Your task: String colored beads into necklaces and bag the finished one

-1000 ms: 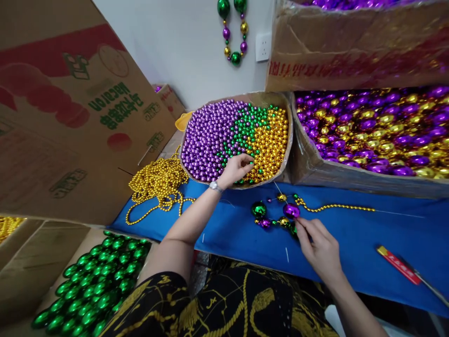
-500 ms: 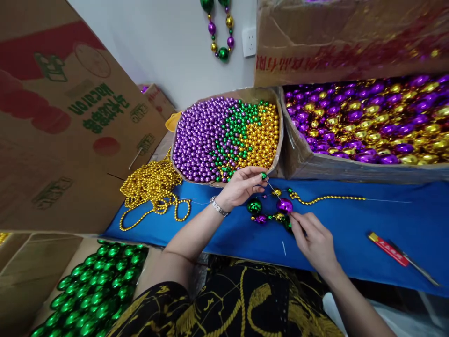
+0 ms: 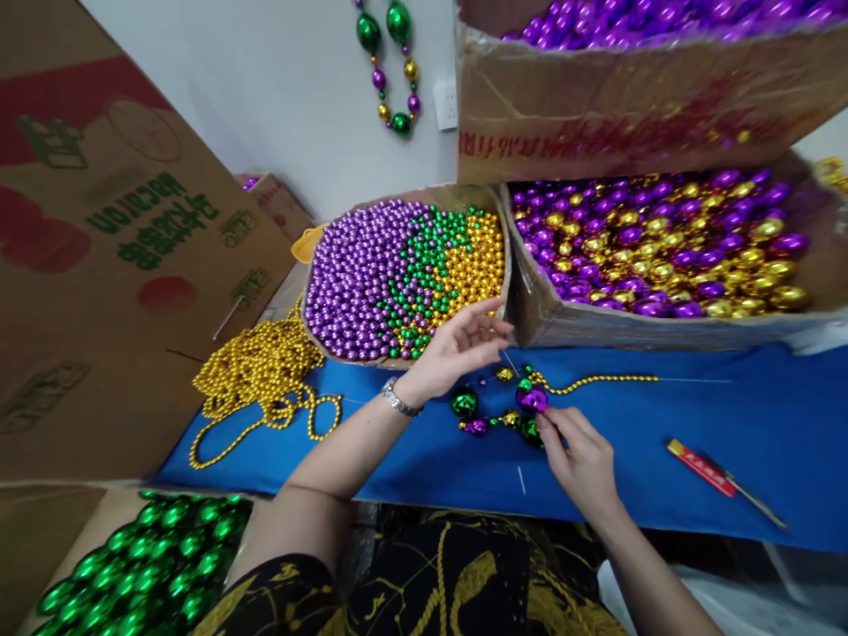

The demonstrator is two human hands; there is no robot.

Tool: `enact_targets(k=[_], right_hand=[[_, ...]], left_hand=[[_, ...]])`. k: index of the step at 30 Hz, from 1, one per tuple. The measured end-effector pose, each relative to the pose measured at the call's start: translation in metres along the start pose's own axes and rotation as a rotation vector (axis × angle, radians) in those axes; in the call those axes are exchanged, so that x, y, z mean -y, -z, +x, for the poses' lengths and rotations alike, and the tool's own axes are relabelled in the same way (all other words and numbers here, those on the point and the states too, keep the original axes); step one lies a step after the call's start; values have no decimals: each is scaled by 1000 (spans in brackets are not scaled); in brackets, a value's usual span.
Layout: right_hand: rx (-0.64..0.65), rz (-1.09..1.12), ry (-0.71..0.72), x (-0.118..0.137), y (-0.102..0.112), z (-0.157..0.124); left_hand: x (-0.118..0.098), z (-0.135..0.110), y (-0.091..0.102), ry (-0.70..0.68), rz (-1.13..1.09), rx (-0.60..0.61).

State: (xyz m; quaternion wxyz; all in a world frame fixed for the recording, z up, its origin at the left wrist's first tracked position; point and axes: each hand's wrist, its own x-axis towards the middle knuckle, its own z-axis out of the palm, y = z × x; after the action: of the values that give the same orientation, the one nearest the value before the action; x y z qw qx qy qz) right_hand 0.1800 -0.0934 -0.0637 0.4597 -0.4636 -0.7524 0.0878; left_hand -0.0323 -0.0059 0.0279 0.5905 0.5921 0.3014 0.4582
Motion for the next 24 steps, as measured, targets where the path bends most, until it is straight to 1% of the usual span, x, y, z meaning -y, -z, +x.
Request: enact_targets(k=[1, 3, 5, 6, 7, 8, 9, 10, 12, 14, 16, 18, 20, 21, 22, 23, 24], right_hand=[[-14, 7, -12, 0, 2, 1], [-41, 17, -36, -1, 5, 1], [-56, 30, -62, -2, 8, 2], [-62, 37, -74, -2, 9, 2], [-67, 45, -82, -2, 10, 2], [-73, 53, -87, -2, 11, 3], [-78, 61, -90, -2, 11, 3], [-81, 68, -94, -2, 12, 3], [-80, 74, -107, -2, 12, 4], [-76, 74, -120, -4, 13, 4], [-79, 69, -125, -6, 13, 5], [-88, 68, -125, -8, 14, 5], [-98, 69, -121, -9, 14, 5], [-101, 70, -120, -9, 15, 5], [-100, 71, -121, -9, 15, 6], [-97, 70, -124, -9, 15, 6], [-96, 70, -125, -8, 15, 7]], left_hand=[[-5, 14, -4, -61, 27, -14], [-13, 54, -15, -183, 200, -6], [-16, 105, -29, -277, 473, 72], [-15, 132, -36, -294, 613, 127], [-13, 159, -42, -282, 741, 165], [-9, 184, -48, -234, 850, 187], [-4, 206, -54, -153, 937, 217], [2, 224, -58, -60, 1006, 248], [15, 250, -64, 79, 1089, 309], [27, 263, -67, 125, 1127, 357], [34, 267, -68, 129, 1145, 381], [34, 264, -66, 129, 1164, 387], [25, 252, -59, 45, 1103, 343], [18, 242, -53, -24, 1015, 305], [10, 228, -47, -89, 879, 256], [3, 211, -39, -137, 707, 203], [-5, 192, -32, -138, 513, 158]])
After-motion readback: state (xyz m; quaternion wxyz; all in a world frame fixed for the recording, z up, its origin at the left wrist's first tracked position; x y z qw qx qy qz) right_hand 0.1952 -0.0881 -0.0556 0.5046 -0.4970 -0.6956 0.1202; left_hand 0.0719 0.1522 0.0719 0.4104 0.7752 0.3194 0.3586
